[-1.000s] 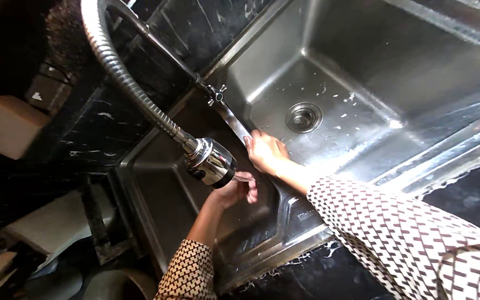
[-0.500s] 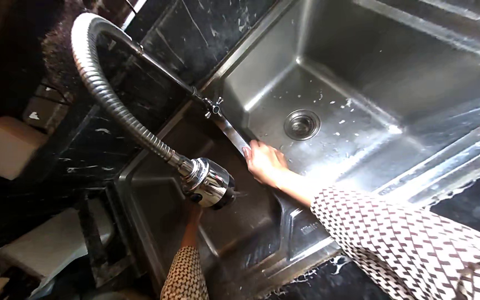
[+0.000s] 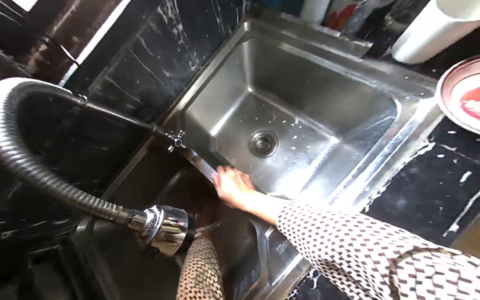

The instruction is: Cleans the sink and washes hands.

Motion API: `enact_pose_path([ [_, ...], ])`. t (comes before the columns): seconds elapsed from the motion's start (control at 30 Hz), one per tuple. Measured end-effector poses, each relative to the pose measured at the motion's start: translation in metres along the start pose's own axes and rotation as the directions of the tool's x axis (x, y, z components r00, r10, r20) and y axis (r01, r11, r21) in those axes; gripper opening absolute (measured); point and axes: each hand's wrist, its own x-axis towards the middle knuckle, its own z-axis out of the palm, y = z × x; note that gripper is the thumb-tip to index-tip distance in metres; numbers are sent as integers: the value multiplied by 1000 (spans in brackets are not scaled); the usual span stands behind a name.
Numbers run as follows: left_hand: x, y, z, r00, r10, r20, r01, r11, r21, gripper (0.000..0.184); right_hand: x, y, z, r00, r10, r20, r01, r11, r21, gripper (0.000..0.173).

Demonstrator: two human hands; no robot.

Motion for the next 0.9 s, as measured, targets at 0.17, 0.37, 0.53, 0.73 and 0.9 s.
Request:
enact_pose_path([
  [0.17, -16, -14, 40, 931, -120, 345, 94, 991, 93, 53, -3, -3, -2, 1000, 5, -13, -5, 1000, 9, 56],
  [0.37, -15, -70, 33, 999, -13, 49, 36, 868, -494, 41, -4, -2, 2, 999, 5, -53, -3, 999, 40, 57],
  [0.53, -100, -28, -56, 924, -121, -362, -273, 454, -848, 56, -13, 2, 8, 993, -18, -116, 24, 999, 45, 55],
  [0.73, -149, 15, -123, 835, -20, -550, -519, 301, -800, 74, -46, 15, 17, 996, -58, -61, 61, 997, 48, 61],
  [0.9, -137, 35, -130, 811, 103, -576, -581, 260, -771, 55, -82, 43, 5, 988, -127, 92, 123, 991, 51, 69],
])
